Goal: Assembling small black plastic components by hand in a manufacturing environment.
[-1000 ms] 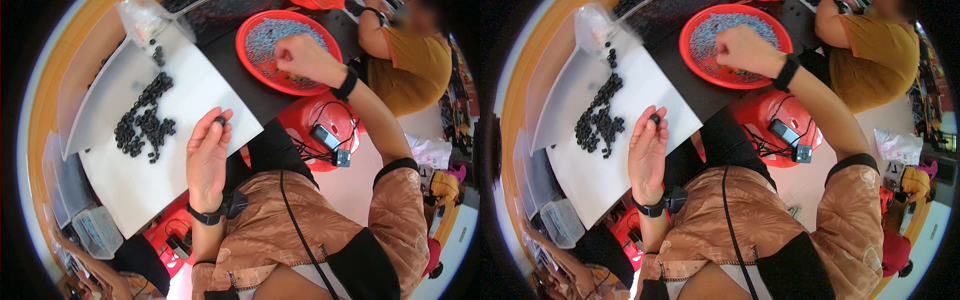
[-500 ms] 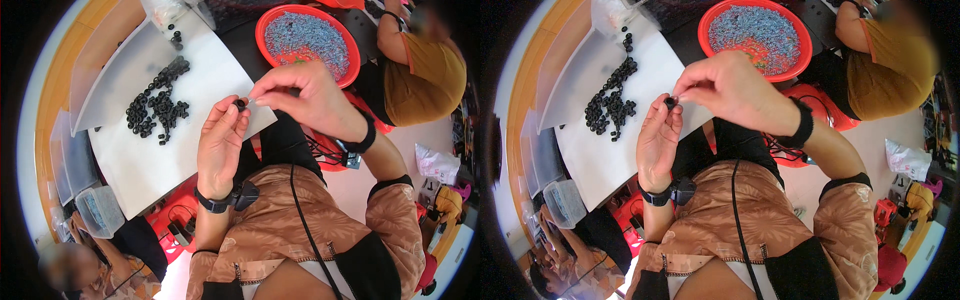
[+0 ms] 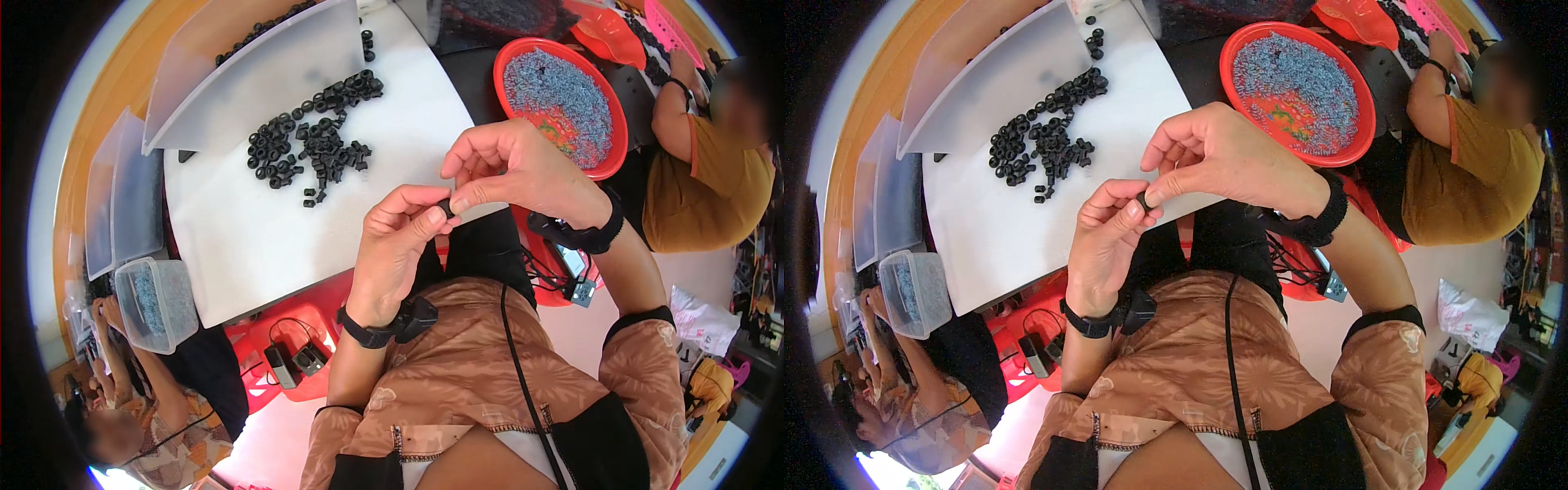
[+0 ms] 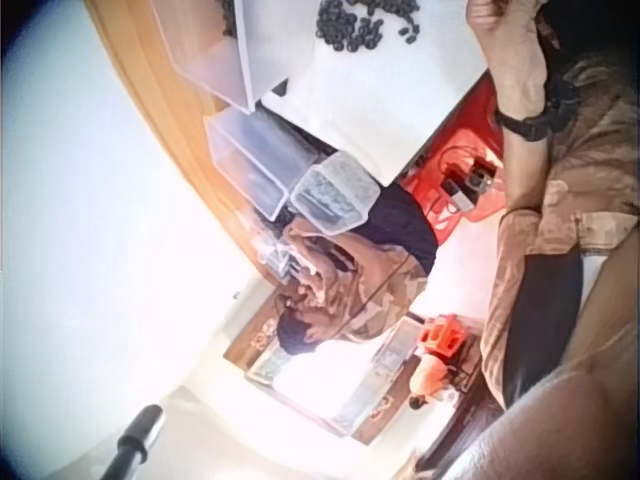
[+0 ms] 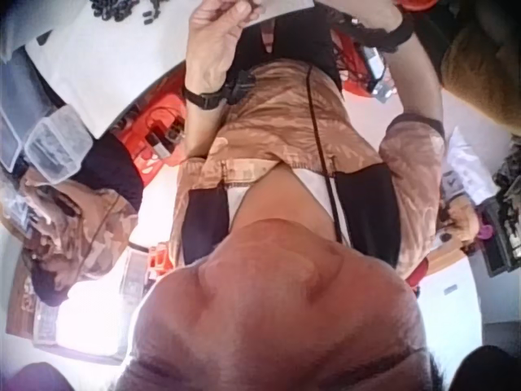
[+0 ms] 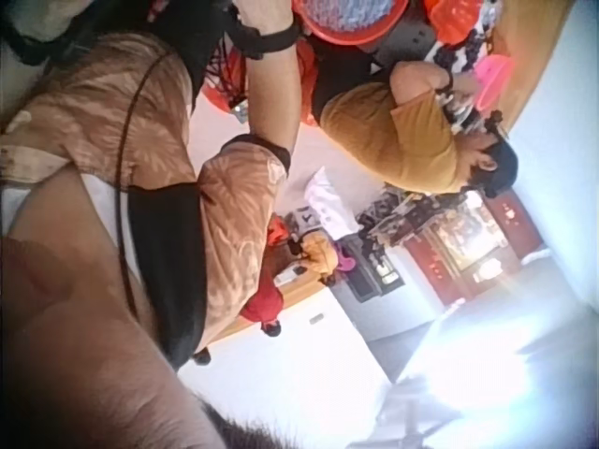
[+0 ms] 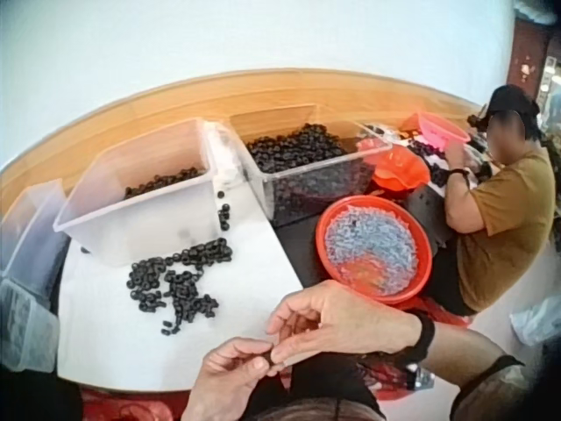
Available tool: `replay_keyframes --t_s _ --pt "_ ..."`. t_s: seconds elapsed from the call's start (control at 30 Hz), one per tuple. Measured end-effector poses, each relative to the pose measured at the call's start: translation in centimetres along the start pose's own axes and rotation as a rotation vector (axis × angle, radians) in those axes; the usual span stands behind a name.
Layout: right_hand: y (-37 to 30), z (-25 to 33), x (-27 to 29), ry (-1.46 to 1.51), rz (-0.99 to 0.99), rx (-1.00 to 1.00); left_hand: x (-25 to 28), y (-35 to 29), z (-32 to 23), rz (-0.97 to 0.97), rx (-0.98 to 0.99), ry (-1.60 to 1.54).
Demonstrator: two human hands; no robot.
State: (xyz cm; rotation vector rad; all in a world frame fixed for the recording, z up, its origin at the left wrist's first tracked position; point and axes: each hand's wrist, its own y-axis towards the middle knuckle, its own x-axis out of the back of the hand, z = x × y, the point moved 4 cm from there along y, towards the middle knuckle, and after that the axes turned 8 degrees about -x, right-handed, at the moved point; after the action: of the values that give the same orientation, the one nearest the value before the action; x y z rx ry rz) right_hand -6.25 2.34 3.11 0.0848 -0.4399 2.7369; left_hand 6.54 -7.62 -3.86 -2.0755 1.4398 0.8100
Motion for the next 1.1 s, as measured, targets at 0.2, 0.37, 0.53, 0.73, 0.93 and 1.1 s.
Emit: replay_keyframes --t_s 0.2,0.37,0.53,0.73,0.93,1.1 --pt "0.8 0.2 -1.4 0.072 -0.059 -0.010 0.3 0.0 -1.0 0.008 -0.022 -0.163" --pt "0.0 1.6 -3.6 -0.397 -0.479 0.421 1.2 0.1 -1.7 -0.064 -0.067 -0.178" --pt "-0.7 1.5 -6.2 -1.048 -0.668 0.743 1.8 0.1 -1.8 -0.192 -0.064 -0.169" --pt "0.8 3.0 -5.5 -0.835 -0.487 0.539 3.5 0.0 -1.8 -0.130 -0.080 -0.274" --pt "9.1 2.9 0.6 -1.005 -0.479 0.280 3.8 0.5 -1.2 -0.074 -0.097 -0.349" --pt "14.1 0.3 1.4 -0.930 -0.428 0.305 3.8 0.2 -1.3 -0.101 -0.104 -0.328"
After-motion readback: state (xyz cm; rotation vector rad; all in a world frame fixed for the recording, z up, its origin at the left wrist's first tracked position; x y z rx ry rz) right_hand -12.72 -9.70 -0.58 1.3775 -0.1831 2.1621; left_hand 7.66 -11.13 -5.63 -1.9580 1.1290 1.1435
